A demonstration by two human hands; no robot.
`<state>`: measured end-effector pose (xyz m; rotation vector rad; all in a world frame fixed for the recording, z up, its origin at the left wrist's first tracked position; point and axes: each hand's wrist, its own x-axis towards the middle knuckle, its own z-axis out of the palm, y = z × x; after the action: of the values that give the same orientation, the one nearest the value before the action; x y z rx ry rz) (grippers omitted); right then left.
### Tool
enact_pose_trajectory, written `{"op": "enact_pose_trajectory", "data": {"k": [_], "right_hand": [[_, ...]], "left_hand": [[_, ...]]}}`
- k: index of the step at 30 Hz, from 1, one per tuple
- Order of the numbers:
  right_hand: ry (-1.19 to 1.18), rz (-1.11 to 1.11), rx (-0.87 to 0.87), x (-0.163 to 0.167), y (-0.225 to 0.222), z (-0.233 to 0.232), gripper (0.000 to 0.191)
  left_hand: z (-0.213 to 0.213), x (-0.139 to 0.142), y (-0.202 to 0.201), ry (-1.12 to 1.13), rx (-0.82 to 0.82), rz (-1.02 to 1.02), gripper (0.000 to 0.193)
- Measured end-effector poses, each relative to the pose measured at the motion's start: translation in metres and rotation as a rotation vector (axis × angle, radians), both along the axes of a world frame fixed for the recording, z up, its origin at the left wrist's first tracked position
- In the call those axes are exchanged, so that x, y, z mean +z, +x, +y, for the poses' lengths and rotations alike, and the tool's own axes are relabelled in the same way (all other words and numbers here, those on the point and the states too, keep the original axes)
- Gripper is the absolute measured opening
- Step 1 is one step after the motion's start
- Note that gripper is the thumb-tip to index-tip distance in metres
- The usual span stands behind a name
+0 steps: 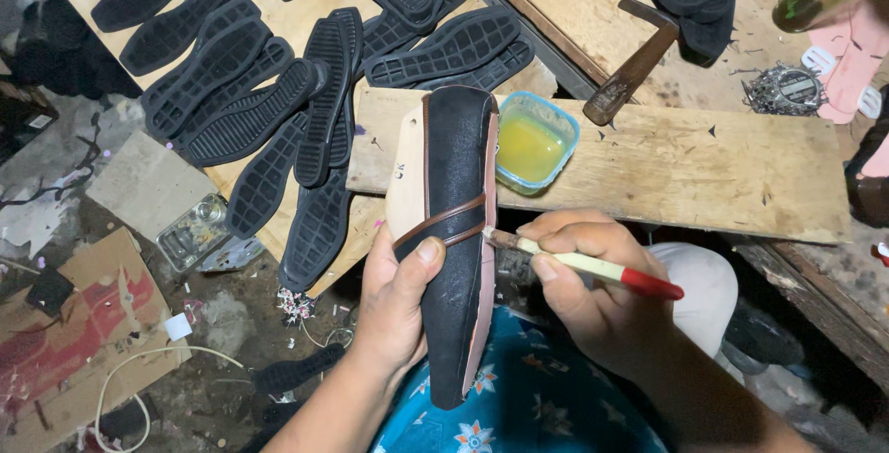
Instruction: The person holds a shoe upper on a wooden board and brushes yellow glue from a small container along the edge of the upper, rotating the shoe to reach different sections. After coating the edge, the person places the shoe on an overhead rack with other completed uppers.
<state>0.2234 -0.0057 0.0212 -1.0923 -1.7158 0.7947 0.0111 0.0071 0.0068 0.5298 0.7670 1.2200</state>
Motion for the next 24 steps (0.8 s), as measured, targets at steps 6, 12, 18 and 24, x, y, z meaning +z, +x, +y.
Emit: {"op": "enact_pose_trajectory", "data": {"k": [6,12,18,24], "right_hand": [[0.118,-0.099,0.038,0.009,-0.001,0.006,0.025],[0.224,-0.135,0.059,0.005,-0.008,0.01,0.031],[0.264,-0.185,0.094,0.005,-0.009,0.009,0.035],[0.217,-0.198,0.085,0.009,-0.01,0.006,0.035]], "left_hand": [[0.001,-0.005,-0.001,-0.047,0.002,-0.044,0.051],[0.0,-0.01,0.0,-0.108,-0.003,-0.058,0.048],[0.002,-0.008,-0.001,-0.07,0.007,-0.104,0.044],[0.002,-0.006,0.0,-0.035,0.035,-0.109,0.045]]}}
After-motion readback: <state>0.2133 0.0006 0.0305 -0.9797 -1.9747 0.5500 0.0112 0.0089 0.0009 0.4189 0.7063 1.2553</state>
